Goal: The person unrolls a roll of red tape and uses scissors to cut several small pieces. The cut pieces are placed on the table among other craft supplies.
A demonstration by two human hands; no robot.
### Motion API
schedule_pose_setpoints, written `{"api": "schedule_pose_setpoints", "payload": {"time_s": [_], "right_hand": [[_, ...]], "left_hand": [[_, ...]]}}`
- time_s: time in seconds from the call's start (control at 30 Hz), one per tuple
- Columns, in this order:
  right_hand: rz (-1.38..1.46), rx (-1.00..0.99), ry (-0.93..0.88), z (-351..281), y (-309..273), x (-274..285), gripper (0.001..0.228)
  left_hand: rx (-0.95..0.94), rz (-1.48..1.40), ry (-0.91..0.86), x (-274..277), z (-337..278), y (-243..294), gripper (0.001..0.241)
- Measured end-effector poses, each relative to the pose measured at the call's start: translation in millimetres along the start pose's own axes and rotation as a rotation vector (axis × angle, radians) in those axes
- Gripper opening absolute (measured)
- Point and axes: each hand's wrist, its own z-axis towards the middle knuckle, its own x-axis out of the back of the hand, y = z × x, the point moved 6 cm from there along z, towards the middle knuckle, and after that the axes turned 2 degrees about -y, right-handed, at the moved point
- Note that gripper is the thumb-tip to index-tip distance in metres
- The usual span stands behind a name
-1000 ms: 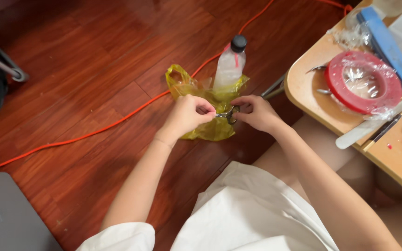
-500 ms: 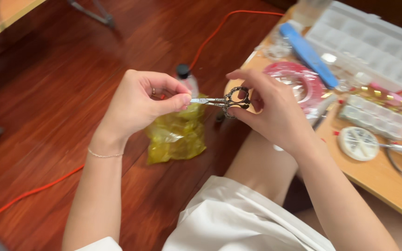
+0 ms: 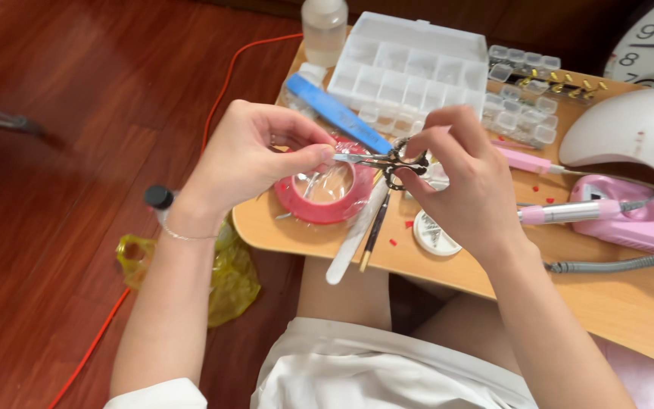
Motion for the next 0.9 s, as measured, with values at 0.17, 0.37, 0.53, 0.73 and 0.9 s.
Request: {"api": "schedule_pose_setpoints", "payload": {"time_s": [0.17, 0.37, 0.53, 0.73, 0.9], "right_hand": [[-0.029, -0.127, -0.109, 4, 32, -4, 0.037], [-0.013, -0.114, -0.18, 15, 53, -12, 0.047], [0.21, -0.357, -0.29, 9, 81, -25, 0.033], [0.356, -0.559, -0.212, 22, 79, -26, 0.051], [0.435, -0.741, -0.44, 26, 72, -62, 0.036]], "left_hand": [[0.032, -0.011, -0.073, -15, 37, 6, 0.006], [0.019, -0.084, -0.101, -24, 62, -4, 0.01], [0.142, -0.11, -0.117, -22, 59, -17, 0.054], [0.432, 0.59, 0.113, 23, 32, -62, 0.029], [0.716, 0.746, 0.038, 33, 12, -98, 0.038]]}}
